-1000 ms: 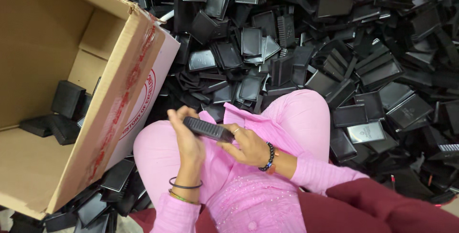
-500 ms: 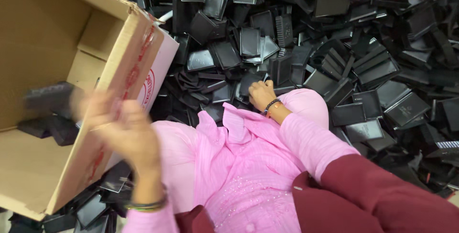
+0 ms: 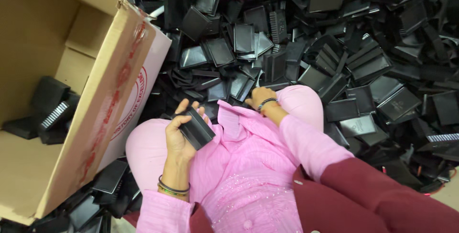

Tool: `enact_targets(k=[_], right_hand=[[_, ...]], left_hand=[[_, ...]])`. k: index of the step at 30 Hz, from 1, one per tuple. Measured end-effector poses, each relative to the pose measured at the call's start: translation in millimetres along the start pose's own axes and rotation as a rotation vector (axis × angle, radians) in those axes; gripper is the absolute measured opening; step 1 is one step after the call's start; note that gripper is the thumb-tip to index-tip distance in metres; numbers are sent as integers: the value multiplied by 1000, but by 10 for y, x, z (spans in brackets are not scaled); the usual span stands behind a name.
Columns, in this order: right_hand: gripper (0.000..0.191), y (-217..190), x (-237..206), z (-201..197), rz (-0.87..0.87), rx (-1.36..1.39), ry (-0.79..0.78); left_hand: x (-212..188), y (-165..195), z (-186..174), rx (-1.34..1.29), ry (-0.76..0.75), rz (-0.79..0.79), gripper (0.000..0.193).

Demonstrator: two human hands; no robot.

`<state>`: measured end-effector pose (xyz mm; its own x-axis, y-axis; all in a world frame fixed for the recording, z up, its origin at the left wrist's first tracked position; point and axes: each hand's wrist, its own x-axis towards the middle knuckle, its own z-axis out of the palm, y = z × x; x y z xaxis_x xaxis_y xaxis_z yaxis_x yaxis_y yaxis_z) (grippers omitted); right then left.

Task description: The person sits on the floor beside a large pile of black plastic housings and a cardboard box. They pick up parts one at a time, turn and inspect each part in both hands, and place accepted parts into the box, repeating this cycle throughout the clip.

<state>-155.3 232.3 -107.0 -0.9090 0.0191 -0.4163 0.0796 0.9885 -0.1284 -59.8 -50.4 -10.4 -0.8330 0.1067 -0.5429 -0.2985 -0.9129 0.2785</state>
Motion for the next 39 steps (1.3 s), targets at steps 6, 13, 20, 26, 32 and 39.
enact_targets(k=[6,13,20,26,32,39], right_hand=[[52,-138,-1,-43,81,144,219],[42,-410,-1145,-902,-770,347,642],[48,-736,-1634,-892,-1004,679,429],[45,-751,-1436,-417,-711,1120,98],[15,-644,-1133,-176,28,1802,-593],[19,-669,-1239,-246,31,2055,-770]], left_hand=[[-98,-226,-142,16,47,-175,36],[60,-500,66,60,132,-288,50],[97,-378,108,111,7,8,51],[-48,-375,88,212,-102,175,48],[-136,-510,19,929,-336,548,48],[-196,-463,-16,326,-268,171,76]])
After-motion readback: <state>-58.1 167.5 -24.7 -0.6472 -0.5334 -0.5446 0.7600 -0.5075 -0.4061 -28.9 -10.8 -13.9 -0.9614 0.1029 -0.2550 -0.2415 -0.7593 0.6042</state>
